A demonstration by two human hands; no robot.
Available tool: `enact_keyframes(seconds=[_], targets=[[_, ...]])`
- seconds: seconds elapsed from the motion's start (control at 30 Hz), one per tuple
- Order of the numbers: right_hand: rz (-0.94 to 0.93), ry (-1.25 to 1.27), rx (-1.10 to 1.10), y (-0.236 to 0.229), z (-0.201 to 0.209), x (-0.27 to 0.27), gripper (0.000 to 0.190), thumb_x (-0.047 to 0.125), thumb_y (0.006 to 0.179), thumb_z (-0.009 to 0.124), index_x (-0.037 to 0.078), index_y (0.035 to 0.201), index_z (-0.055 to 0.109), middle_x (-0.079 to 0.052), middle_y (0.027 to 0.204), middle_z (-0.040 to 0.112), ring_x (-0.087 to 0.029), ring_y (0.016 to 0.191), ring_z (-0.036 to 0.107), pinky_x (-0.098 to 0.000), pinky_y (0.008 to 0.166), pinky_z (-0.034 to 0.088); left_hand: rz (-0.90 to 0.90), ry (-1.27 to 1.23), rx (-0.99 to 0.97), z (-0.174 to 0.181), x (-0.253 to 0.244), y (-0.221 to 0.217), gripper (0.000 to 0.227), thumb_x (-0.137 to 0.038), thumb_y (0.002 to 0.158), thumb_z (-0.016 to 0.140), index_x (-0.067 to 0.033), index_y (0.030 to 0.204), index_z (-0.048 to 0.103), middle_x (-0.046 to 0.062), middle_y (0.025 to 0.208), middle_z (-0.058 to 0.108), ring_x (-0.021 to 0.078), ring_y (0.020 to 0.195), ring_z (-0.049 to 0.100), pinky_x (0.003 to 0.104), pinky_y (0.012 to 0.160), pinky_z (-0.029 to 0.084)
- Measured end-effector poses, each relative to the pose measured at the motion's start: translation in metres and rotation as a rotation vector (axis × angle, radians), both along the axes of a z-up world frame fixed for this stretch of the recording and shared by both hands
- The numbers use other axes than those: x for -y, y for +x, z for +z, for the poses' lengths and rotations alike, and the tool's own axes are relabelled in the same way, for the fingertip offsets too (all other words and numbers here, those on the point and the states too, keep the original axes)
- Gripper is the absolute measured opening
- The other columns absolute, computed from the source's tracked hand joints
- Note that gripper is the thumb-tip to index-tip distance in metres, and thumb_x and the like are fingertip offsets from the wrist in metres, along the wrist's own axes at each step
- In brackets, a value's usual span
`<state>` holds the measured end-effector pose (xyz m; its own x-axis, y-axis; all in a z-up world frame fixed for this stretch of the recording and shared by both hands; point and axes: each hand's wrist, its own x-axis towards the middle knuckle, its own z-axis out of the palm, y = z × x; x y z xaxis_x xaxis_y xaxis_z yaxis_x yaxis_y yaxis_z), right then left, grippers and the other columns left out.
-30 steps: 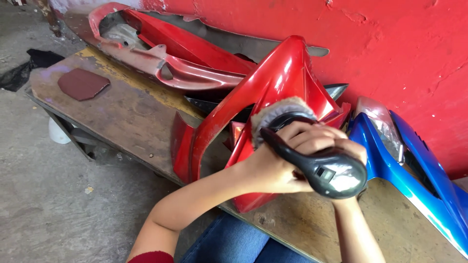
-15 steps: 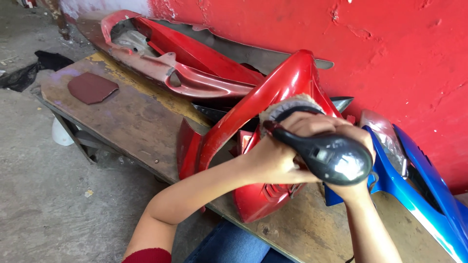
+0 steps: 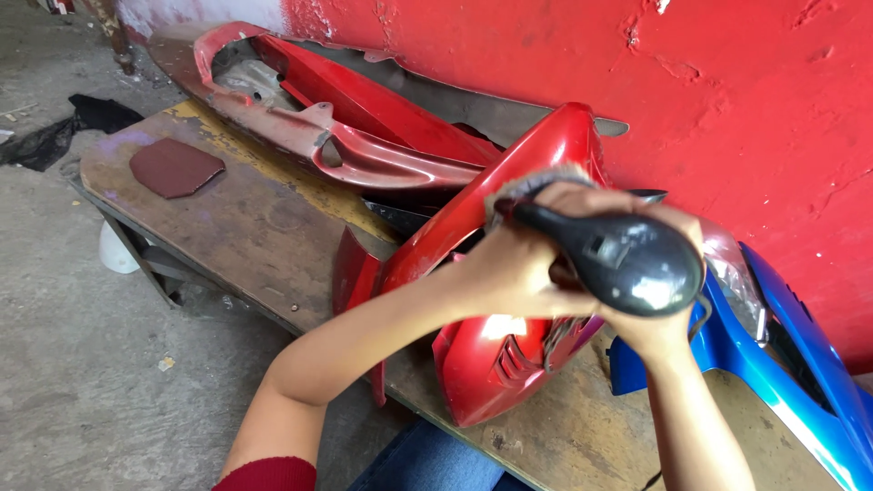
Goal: The person uses a handheld electric polisher with a buffing pad to polish the surface of a red motorcycle fairing. They move the tool across the curved bodywork, focusing on the central area and edges of the part.
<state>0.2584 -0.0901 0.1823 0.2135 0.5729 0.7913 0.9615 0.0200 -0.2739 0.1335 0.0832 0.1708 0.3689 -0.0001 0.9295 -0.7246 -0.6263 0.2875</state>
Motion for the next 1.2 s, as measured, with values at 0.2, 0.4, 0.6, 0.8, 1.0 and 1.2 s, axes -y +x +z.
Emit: enact_keyframes(seconds=[0.2,0.4,0.6,0.8,1.0,1.2], targets=[[0.148,0.08,-0.155,0.003,0.012,-0.04,0.068,0.017,0.082,0.092,0.0,0.133,0.05,-0.009,0.12,0.068,-0.014,0.108,0.069,-0.0302,0.1,0.058,-0.015,-0.042,-0.172,0.004,-0.036,0.01,0.068,-0.037,0.081,0.09,-0.0067,0.132,0.057,0.013,0.135,0.06,0.0284,0.125,0.062,0.04,0.11,0.052],[0.101,-0.015,-0.117,-0.006,0.03,-0.03,0.076,0.016,0.071,0.096,0.001,0.132,0.052,-0.009,0.116,0.067,-0.014,0.104,0.068,-0.0297,0.097,0.058,0.015,-0.023,-0.084,0.003,-0.034,0.019,0.07,-0.039,0.08,0.091,-0.0052,0.132,0.058,0.016,0.141,0.059,0.0312,0.136,0.055,0.042,0.119,0.044],[0.177,0.078,-0.066,0.008,0.037,-0.061,0.071,0.01,0.077,0.096,0.0,0.131,0.052,-0.011,0.124,0.066,-0.015,0.114,0.068,-0.0305,0.107,0.058,-0.043,-0.004,0.139,0.012,-0.058,0.035,0.081,-0.042,0.08,0.087,0.0035,0.136,0.048,0.021,0.14,0.052,0.0339,0.137,0.048,0.047,0.121,0.038],[0.227,-0.041,-0.177,-0.02,0.06,-0.068,0.061,0.002,0.078,0.091,0.0,0.127,0.054,-0.009,0.117,0.07,-0.014,0.107,0.071,-0.0292,0.099,0.06,-0.096,-0.086,-0.11,0.001,-0.07,0.026,0.053,-0.038,0.087,0.091,-0.0039,0.12,0.068,0.008,0.118,0.076,0.0217,0.106,0.077,0.035,0.099,0.063],[0.19,-0.097,-0.066,-0.029,0.064,-0.088,0.073,0.006,0.073,0.096,0.002,0.132,0.054,-0.012,0.121,0.072,-0.018,0.113,0.072,-0.0323,0.1,0.06,-0.097,-0.131,-0.075,-0.014,-0.08,0.017,0.077,-0.039,0.083,0.094,-0.0044,0.137,0.052,0.01,0.127,0.066,0.0225,0.119,0.069,0.035,0.107,0.059],[0.362,-0.113,-0.131,-0.036,0.068,-0.114,0.053,0.003,0.089,0.09,0.005,0.13,0.056,-0.009,0.115,0.075,-0.015,0.106,0.076,-0.0282,0.095,0.063,0.014,-0.296,-0.056,-0.023,-0.099,0.002,0.091,-0.033,0.083,0.098,-0.0051,0.146,0.038,0.01,0.137,0.058,0.0211,0.128,0.064,0.035,0.114,0.055]])
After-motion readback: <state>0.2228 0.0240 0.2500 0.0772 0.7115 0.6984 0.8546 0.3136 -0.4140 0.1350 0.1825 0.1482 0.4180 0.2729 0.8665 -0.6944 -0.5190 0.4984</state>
